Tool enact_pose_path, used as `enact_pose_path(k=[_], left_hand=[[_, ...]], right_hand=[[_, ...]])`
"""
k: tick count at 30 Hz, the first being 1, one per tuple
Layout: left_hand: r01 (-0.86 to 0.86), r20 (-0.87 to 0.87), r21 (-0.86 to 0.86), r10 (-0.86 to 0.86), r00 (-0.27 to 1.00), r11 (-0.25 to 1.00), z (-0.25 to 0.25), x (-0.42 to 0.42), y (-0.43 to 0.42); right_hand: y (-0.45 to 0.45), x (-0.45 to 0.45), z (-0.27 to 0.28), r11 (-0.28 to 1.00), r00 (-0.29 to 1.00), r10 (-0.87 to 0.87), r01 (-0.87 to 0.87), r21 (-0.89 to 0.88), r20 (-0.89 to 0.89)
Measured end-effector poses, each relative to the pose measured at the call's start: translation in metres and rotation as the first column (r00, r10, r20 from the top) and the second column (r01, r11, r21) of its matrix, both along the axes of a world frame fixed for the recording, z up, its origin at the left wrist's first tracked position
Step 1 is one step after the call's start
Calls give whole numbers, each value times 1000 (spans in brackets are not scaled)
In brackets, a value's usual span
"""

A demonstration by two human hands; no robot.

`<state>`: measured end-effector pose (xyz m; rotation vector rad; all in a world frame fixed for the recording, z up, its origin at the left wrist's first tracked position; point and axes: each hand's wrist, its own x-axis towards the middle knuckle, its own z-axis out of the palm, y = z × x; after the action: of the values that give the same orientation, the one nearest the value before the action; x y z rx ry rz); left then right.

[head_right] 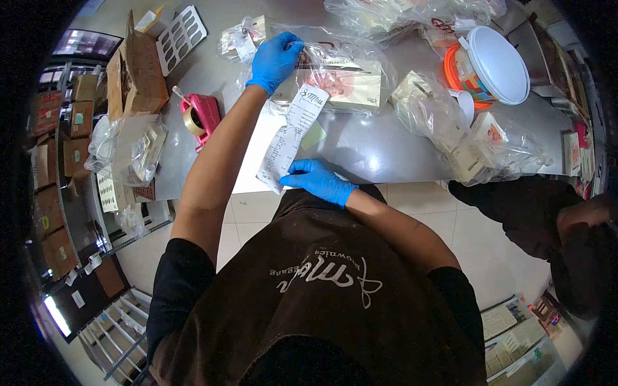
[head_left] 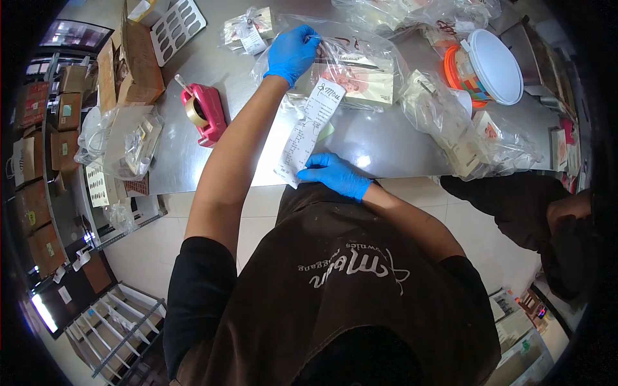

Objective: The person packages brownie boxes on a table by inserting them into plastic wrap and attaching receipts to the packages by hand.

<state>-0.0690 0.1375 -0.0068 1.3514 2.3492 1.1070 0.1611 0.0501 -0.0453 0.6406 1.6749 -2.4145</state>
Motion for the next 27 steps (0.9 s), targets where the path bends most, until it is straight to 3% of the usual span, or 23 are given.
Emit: enact_pose_path(k=[8, 11, 12, 13, 14, 15, 16, 17, 19, 20, 21, 23, 24, 25, 26, 27], left_hand=[[9, 7, 2, -9, 1000, 1000, 6, -1, -4], [71, 20, -48, -70, 997, 996, 12, 1, -11], [252, -38, -50, -254, 967, 966, 14, 5, -16], [423, -96, -67, -428, 899, 904, 17, 10, -24], [530, 82, -74, -525, 847, 845, 17, 19, -36], [633, 257, -60, -601, 757, 772, 20, 32, -51], [718, 324, -11, -677, 661, 696, 26, 45, -65], [790, 383, 47, -741, 551, 611, 31, 57, -77], [809, 561, 14, -675, 480, 587, 25, 67, -95], [835, 523, -178, -669, 528, 520, 19, 65, -96], [836, 517, -178, -674, 528, 519, 26, 62, -95], [600, 437, -464, -421, 795, 651, 43, 51, -89], [432, 344, -321, -321, 883, 843, 32, 44, -94], [448, 211, -149, -414, 885, 882, 26, 29, -95], [263, 254, -194, -210, 944, 945, 19, 25, -96], [72, 283, -246, 0, 959, 967, 37, 25, -90]], right_hand=[[3, -2, 5, 998, 999, 43, -43, 55, 8], [8, 3, 18, 984, 990, 138, -136, 119, -10], [19, 8, 50, 757, 930, 320, -365, 541, 179], [29, 11, 77, 319, 829, 372, -537, 781, 418], [36, 10, 95, 314, 829, 374, -535, 784, 416], [43, 9, 110, 427, 988, 154, -94, 899, 31], [49, 8, 117, 423, 926, -95, 371, 827, -366], [57, 4, 115, 416, 925, -95, 373, 830, -368], [77, -9, 102, 416, 938, 0, 315, 853, -346], [83, -8, 87, 373, 975, 9, 205, 905, -224], [91, -1, 73, 366, 974, 7, 210, 907, -228], [112, 12, 57, 77, 989, -129, -56, 995, 66], [119, 12, 60, 74, 991, -117, -59, 995, 67], [124, 12, 66, 110, 949, -239, -186, 976, 207], [128, 12, 72, 160, 871, -351, -304, 939, 342], [134, 10, 78, 162, 874, -340, -310, 937, 348]])
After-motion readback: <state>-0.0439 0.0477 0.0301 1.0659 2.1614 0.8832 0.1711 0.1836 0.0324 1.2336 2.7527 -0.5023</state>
